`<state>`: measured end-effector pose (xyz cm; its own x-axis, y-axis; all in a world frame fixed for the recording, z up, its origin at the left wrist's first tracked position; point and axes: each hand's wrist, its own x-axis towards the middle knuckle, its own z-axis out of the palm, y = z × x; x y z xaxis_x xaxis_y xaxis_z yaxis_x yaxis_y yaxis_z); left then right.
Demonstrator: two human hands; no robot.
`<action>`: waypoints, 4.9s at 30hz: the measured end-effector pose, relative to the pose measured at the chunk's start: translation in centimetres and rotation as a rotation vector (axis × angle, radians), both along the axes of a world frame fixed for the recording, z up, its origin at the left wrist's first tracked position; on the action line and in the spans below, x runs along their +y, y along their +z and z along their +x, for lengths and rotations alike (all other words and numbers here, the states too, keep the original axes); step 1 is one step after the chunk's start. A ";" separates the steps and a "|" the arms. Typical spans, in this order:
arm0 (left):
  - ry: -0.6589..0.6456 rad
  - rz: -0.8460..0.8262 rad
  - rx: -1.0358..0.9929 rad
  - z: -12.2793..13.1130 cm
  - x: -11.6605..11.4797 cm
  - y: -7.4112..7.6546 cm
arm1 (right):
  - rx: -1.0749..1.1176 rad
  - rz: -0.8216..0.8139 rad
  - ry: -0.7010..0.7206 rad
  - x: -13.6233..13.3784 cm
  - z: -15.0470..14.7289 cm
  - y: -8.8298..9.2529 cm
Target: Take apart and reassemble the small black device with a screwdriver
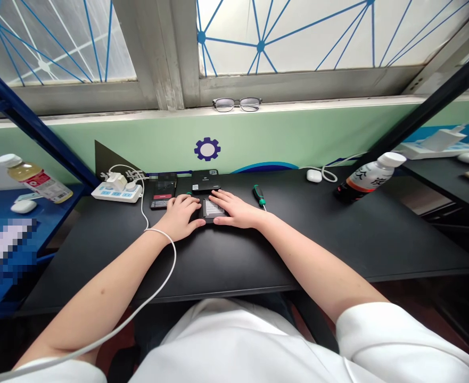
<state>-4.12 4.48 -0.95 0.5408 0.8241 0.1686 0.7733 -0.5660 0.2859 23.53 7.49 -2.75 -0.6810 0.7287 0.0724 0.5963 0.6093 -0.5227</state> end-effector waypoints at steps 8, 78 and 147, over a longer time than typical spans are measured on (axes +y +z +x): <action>-0.004 -0.027 -0.016 0.0 0.1 0.0 | -0.024 -0.001 0.025 0.3 0.2 -0.1; 0.308 0.125 0.045 -0.8 1.1 -1.0 | 0.969 -0.346 -0.600 2.4 -0.2 -1.1; -0.104 0.087 -0.035 -0.4 -0.4 -0.1 | 1.160 -0.347 -0.706 2.7 1.0 -1.2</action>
